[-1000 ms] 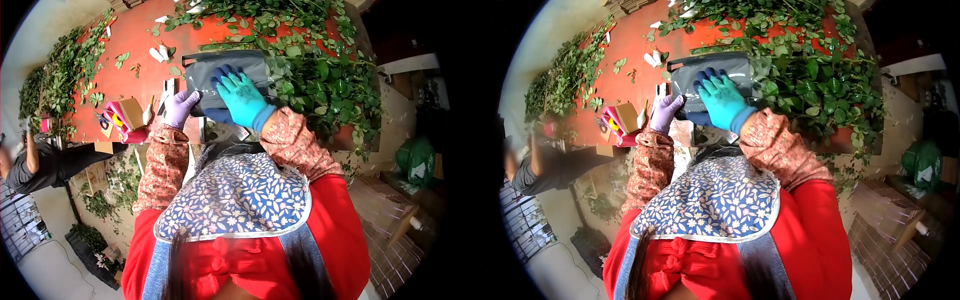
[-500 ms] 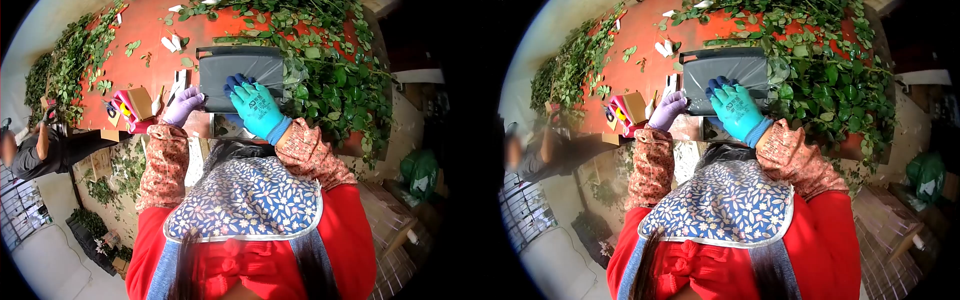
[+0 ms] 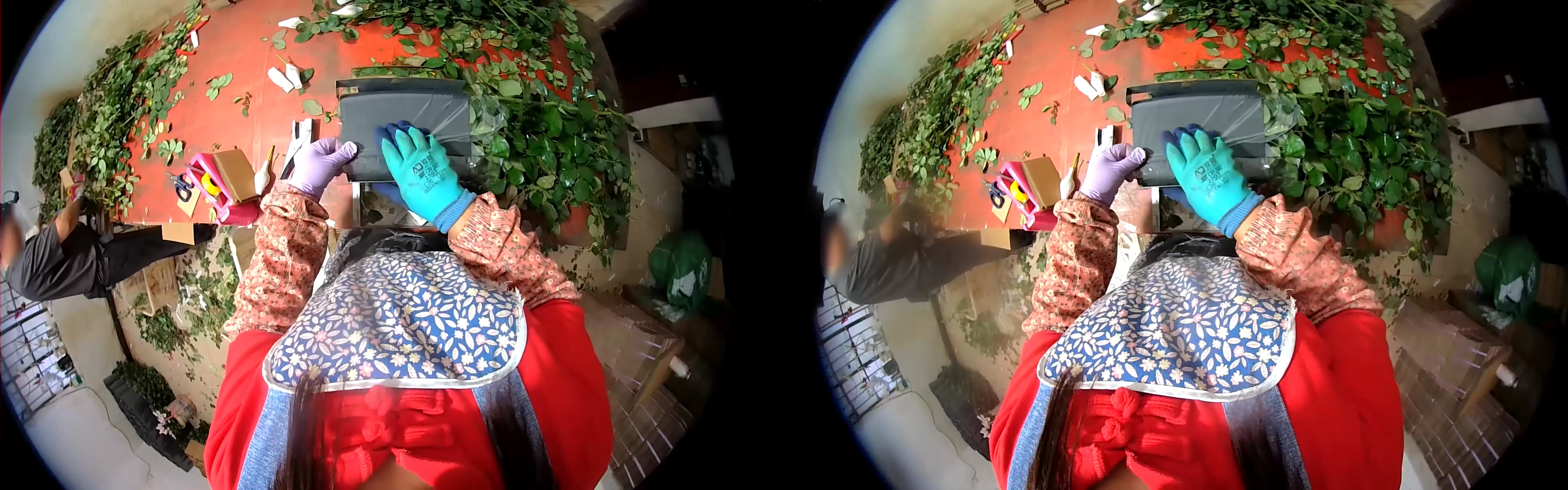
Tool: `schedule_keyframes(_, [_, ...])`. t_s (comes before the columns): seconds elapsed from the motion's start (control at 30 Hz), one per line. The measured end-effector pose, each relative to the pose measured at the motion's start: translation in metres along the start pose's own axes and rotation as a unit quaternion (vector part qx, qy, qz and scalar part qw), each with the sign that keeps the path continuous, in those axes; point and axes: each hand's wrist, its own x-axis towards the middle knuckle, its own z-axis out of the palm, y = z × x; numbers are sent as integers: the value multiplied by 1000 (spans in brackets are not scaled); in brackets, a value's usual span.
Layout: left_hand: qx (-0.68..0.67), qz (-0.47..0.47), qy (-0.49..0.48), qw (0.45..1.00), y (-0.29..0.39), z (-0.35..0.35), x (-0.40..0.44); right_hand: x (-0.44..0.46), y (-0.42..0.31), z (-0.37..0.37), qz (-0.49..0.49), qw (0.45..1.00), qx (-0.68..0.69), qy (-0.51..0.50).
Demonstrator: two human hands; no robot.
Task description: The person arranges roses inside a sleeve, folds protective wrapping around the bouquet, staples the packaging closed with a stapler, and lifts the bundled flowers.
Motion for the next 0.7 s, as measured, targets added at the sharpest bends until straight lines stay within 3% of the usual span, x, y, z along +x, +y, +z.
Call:
schedule_keyframes(0.1, [-26, 9, -26, 999, -2, 12, 4, 2, -1, -7, 31, 998, -15, -53])
schedule_keyframes(0.37, [-262, -8, -151, 953, -10, 27, 10, -14, 1, -4, 41, 994, -102, -6])
schedule_keyframes(0.7, [-355, -43, -196, 913, -17, 31, 9, -28, 4, -11, 84, 993, -74, -26])
